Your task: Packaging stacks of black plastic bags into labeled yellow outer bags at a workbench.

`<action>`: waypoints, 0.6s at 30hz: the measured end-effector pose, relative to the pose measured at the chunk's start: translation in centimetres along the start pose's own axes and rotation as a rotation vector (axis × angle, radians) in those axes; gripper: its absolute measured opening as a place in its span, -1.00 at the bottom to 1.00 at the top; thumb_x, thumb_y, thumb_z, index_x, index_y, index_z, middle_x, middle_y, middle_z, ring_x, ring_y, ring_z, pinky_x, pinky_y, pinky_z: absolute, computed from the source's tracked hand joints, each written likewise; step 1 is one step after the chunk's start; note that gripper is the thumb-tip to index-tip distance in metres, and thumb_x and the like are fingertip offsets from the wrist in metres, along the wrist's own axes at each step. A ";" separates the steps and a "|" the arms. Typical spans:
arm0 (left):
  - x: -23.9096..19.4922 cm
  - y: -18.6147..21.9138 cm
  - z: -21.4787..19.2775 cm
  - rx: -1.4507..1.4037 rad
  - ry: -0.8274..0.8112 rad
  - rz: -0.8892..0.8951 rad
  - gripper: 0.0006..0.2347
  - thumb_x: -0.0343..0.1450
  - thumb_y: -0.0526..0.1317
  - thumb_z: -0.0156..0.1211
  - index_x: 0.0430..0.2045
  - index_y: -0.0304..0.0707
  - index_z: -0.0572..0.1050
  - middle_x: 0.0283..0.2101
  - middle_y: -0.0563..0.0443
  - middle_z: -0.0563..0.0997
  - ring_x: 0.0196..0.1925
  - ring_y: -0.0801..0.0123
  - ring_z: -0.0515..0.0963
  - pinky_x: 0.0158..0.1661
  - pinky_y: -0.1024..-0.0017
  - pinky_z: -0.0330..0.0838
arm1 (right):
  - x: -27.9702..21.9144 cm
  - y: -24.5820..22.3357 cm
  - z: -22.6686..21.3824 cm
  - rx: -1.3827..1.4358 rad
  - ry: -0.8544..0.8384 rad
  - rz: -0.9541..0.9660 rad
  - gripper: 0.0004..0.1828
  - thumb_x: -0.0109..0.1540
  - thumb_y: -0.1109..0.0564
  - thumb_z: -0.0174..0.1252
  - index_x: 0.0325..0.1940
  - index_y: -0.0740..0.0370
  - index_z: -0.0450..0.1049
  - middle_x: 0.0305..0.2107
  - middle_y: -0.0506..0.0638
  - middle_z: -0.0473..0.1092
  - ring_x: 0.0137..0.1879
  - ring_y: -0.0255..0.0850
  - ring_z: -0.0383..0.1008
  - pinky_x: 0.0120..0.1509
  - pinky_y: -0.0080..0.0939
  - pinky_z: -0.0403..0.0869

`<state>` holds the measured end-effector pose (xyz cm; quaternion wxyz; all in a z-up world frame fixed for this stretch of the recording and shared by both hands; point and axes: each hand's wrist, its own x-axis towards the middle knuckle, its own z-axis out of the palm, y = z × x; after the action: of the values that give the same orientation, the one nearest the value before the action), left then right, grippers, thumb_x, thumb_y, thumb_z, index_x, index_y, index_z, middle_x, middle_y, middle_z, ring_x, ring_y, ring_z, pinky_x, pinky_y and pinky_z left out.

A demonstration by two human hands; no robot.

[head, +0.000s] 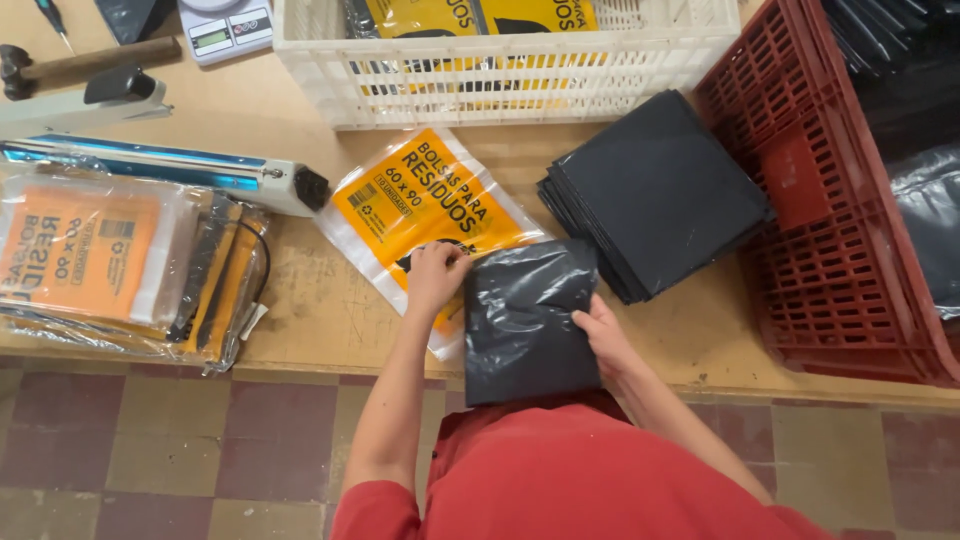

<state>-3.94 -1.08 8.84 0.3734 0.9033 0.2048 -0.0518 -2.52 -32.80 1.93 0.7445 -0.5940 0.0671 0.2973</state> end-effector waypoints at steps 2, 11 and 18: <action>-1.6 1.9 -0.8 0.068 0.007 0.042 -0.67 0.32 0.08 0.26 -0.21 -0.09 0.53 -0.05 0.01 0.48 0.18 0.01 0.37 0.09 -0.09 0.42 | -0.5 -1.0 2.4 -0.088 -0.070 -0.002 -0.44 0.28 0.30 -0.06 0.39 0.14 0.25 0.15 0.13 0.40 0.16 -0.08 0.45 0.20 0.08 0.47; -2.6 -0.4 2.1 0.405 0.387 0.353 -0.96 0.38 -0.15 0.21 -0.36 0.11 0.52 -0.25 0.28 0.49 0.04 0.37 0.45 -0.05 0.23 0.48 | 6.3 0.4 5.9 -0.356 -0.079 -0.053 -0.59 0.24 0.21 0.04 0.19 0.08 0.36 -0.25 -0.02 0.44 -0.18 -0.26 0.42 -0.07 -0.20 0.45; -6.2 -4.8 3.3 0.556 0.612 0.255 -0.72 0.29 -0.17 0.22 -0.11 0.09 0.48 -0.03 0.15 0.48 0.13 0.21 0.46 -0.07 0.25 0.49 | 14.0 -2.0 7.0 -0.463 0.184 -0.013 -0.62 0.29 -0.11 0.01 0.09 0.14 0.32 -0.63 -0.03 0.46 -0.59 -0.32 0.40 -0.58 -0.41 0.28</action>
<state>-11.36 -2.35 4.89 0.0413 0.9613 0.1712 0.2119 8.14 -21.50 -0.72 0.5812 -0.7737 0.0610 0.2445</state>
